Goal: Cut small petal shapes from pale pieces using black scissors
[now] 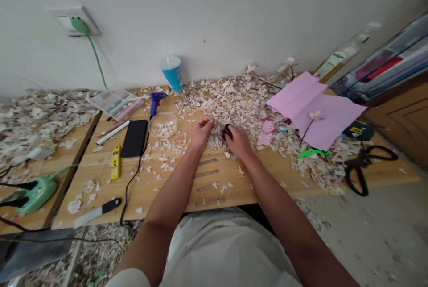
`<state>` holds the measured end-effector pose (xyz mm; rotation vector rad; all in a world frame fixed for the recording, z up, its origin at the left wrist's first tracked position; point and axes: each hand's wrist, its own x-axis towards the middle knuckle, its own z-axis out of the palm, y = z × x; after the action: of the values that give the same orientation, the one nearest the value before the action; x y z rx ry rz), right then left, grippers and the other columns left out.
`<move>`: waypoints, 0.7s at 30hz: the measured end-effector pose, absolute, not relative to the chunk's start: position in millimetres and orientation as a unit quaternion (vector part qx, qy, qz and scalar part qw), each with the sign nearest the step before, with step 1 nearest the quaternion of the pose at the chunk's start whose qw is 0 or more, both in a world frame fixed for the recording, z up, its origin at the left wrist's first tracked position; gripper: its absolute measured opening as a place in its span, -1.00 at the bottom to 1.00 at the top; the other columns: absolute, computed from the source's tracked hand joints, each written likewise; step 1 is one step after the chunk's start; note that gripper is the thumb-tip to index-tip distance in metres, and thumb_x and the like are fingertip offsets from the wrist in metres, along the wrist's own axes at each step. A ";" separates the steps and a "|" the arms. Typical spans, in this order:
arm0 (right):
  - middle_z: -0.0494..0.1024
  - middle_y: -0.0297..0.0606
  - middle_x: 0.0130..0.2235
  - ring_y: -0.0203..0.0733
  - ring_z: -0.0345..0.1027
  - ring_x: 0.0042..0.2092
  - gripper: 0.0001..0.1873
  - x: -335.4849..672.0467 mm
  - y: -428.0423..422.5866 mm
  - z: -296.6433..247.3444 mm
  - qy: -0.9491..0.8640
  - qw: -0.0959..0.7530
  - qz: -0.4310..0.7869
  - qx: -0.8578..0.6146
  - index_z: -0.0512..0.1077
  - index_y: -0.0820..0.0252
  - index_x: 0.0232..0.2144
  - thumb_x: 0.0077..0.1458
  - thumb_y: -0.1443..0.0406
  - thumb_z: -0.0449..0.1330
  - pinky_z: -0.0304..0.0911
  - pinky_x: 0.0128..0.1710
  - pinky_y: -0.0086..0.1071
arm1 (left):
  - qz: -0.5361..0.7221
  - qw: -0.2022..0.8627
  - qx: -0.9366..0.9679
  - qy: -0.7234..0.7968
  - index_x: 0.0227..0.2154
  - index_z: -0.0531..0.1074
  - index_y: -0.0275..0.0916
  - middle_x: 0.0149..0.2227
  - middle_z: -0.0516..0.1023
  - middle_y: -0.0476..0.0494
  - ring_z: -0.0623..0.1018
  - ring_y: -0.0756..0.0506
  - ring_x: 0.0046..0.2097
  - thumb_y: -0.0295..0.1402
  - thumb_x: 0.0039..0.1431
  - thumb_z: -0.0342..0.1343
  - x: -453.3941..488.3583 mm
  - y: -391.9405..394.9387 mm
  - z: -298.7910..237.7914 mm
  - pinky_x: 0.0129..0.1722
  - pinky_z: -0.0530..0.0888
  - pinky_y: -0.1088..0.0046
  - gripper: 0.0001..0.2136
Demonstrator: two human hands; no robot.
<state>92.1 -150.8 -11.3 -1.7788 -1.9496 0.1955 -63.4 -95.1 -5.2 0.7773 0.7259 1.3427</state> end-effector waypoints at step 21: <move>0.50 -0.06 -0.23 0.01 0.29 -0.15 -0.71 93.4 -149.6 -14.7 -0.720 0.256 0.068 -0.641 0.43 0.23 -0.13 0.17 0.24 0.03 0.11 -0.15 -0.22 | 0.535 0.746 0.268 0.293 -0.47 0.44 -0.27 -0.50 0.47 0.01 0.48 0.07 -0.42 -0.31 -0.09 0.41 -58.6 -106.6 1.7 -0.27 0.47 0.54 -0.75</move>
<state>93.4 -149.6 -14.7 -1.7413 -1.9547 0.1836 -58.6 -106.6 1.7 0.5859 0.6412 1.1717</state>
